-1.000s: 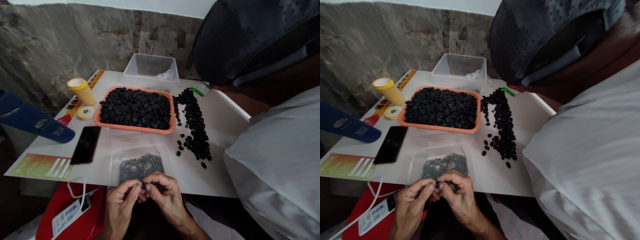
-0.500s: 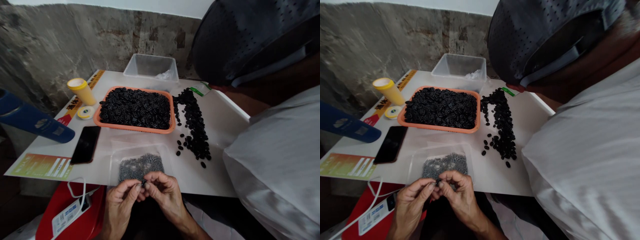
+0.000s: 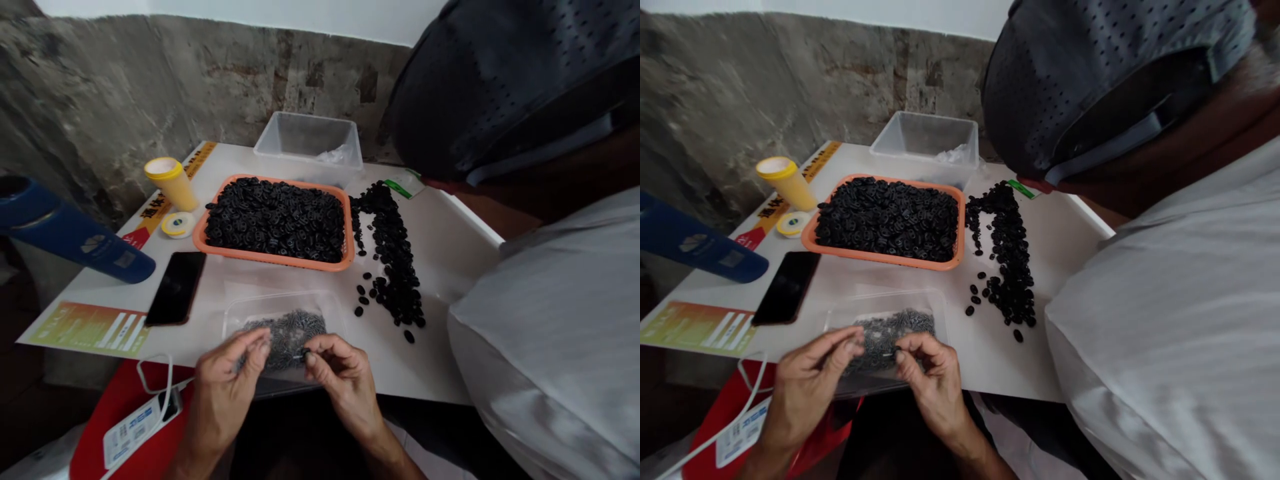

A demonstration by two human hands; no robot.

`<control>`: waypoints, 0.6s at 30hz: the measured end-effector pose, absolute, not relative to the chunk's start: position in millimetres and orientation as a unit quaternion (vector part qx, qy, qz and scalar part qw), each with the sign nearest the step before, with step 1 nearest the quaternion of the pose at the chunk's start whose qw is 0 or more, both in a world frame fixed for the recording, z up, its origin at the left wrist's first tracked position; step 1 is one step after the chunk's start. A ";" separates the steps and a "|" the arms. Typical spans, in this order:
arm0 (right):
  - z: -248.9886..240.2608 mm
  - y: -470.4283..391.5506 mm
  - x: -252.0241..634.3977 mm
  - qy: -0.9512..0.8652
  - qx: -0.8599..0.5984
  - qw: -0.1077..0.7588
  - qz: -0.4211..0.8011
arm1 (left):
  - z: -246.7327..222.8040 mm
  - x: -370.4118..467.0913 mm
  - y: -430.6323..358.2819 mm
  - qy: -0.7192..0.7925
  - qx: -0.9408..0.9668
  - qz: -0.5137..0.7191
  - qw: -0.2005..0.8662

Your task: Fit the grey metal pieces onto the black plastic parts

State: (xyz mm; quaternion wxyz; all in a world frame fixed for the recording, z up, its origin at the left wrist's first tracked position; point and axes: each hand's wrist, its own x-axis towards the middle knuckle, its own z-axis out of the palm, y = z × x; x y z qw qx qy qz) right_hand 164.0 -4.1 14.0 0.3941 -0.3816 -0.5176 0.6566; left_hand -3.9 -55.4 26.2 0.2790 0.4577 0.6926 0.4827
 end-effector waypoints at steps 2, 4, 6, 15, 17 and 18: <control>16.0 -5.5 168.9 -0.516 -0.382 0.393 0.658 | 30.7 -10.2 -42.3 0.677 0.525 0.470 0.215; 19.4 -11.7 174.0 -0.533 -0.364 0.384 0.660 | 34.0 -7.1 -24.8 0.637 0.612 0.420 0.207; 25.1 -20.3 178.9 -0.558 -0.321 0.392 0.657 | 37.7 6.5 -4.0 0.587 0.705 0.335 0.213; 53.5 -34.3 195.1 -0.584 -0.225 0.487 0.610 | 53.7 95.9 65.1 0.442 0.877 0.138 0.132; 53.9 -32.4 197.8 -0.592 -0.218 0.491 0.601 | 44.6 114.9 75.8 0.433 0.881 0.105 0.162; 53.5 -31.4 199.3 -0.596 -0.215 0.492 0.597 | 38.0 125.1 81.7 0.441 0.876 0.081 0.178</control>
